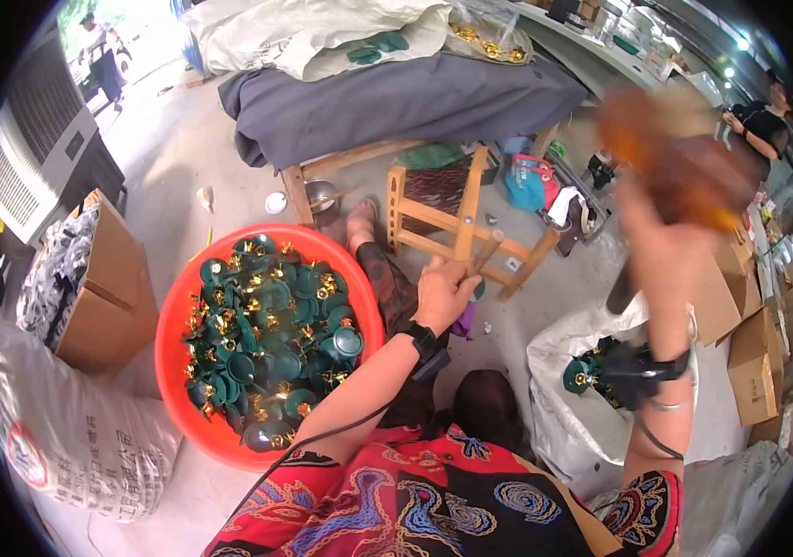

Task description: The person is assembling small green plastic components by hammering them onto gold-colored fittings using a wooden mallet.

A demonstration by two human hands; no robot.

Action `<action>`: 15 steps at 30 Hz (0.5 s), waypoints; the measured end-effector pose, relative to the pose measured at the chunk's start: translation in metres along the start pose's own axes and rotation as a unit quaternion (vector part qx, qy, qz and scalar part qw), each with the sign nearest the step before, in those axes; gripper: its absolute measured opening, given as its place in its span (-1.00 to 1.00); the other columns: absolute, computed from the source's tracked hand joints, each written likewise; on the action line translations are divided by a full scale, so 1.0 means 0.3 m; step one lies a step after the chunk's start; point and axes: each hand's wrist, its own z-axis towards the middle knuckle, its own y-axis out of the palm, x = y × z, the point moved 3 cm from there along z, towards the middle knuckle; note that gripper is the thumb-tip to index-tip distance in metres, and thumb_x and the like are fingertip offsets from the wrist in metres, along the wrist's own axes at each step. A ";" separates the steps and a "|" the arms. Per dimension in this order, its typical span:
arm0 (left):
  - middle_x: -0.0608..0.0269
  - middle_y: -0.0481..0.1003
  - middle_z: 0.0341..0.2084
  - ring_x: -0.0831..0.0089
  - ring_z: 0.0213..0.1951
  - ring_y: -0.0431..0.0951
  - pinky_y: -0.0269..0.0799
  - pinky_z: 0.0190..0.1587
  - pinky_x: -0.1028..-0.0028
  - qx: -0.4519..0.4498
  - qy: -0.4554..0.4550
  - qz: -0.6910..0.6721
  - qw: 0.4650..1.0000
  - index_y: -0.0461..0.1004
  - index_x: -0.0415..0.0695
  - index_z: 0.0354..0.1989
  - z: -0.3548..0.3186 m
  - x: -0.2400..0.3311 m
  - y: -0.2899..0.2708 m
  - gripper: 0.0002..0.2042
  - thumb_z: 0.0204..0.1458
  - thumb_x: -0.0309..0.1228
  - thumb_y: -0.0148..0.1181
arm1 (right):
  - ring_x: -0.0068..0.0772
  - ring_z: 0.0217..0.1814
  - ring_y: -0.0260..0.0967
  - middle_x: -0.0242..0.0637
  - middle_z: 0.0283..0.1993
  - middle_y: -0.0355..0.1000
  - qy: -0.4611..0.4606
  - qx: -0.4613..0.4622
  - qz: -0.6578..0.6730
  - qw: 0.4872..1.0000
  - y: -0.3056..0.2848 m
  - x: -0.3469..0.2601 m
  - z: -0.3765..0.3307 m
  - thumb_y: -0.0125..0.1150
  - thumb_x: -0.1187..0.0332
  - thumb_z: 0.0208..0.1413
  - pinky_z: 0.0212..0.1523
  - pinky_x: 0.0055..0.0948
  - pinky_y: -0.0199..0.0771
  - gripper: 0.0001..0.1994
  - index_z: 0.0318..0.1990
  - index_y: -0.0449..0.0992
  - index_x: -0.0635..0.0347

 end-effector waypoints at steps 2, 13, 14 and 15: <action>0.10 0.43 -0.60 0.12 -0.48 0.35 0.29 -0.42 0.24 0.010 0.029 0.008 1.000 0.48 -0.17 -0.46 -0.001 0.023 -0.007 -0.87 -0.15 -0.38 0.22 | -0.24 -0.60 0.32 -0.10 -0.58 0.38 -0.062 -0.188 -0.145 0.969 0.145 0.210 -0.062 0.23 0.38 -0.15 -0.51 -0.35 0.32 -0.79 -0.50 0.44 0.41; 0.16 0.46 -0.48 0.11 -0.30 0.38 0.29 -0.25 0.19 -0.075 -0.054 0.026 0.995 0.50 -0.11 -0.34 -0.077 0.029 -0.058 -0.83 -0.13 -0.36 0.22 | -0.55 -0.32 0.40 -0.29 -0.39 0.49 0.023 -0.186 0.275 0.943 0.269 0.200 -0.202 0.21 0.59 -0.25 -0.29 -0.51 0.38 -0.77 -0.32 0.49 0.31; 0.16 0.46 -0.48 0.11 -0.30 0.38 0.29 -0.25 0.19 -0.074 -0.052 0.031 0.995 0.50 -0.11 -0.34 -0.081 0.033 -0.061 -0.83 -0.13 -0.36 0.22 | -0.55 -0.32 0.40 -0.29 -0.39 0.49 0.021 -0.185 0.280 0.942 0.300 0.226 -0.215 0.21 0.59 -0.25 -0.29 -0.51 0.38 -0.77 -0.32 0.49 0.31; 0.15 0.46 -0.47 0.12 -0.29 0.39 0.29 -0.24 0.19 -0.069 -0.051 0.035 0.996 0.50 -0.11 -0.33 -0.084 0.033 -0.058 -0.82 -0.14 -0.37 0.22 | -0.55 -0.31 0.39 -0.30 -0.34 0.48 0.019 -0.251 0.241 0.937 0.343 0.257 -0.225 0.21 0.60 -0.25 -0.26 -0.52 0.37 -0.73 -0.27 0.48 0.32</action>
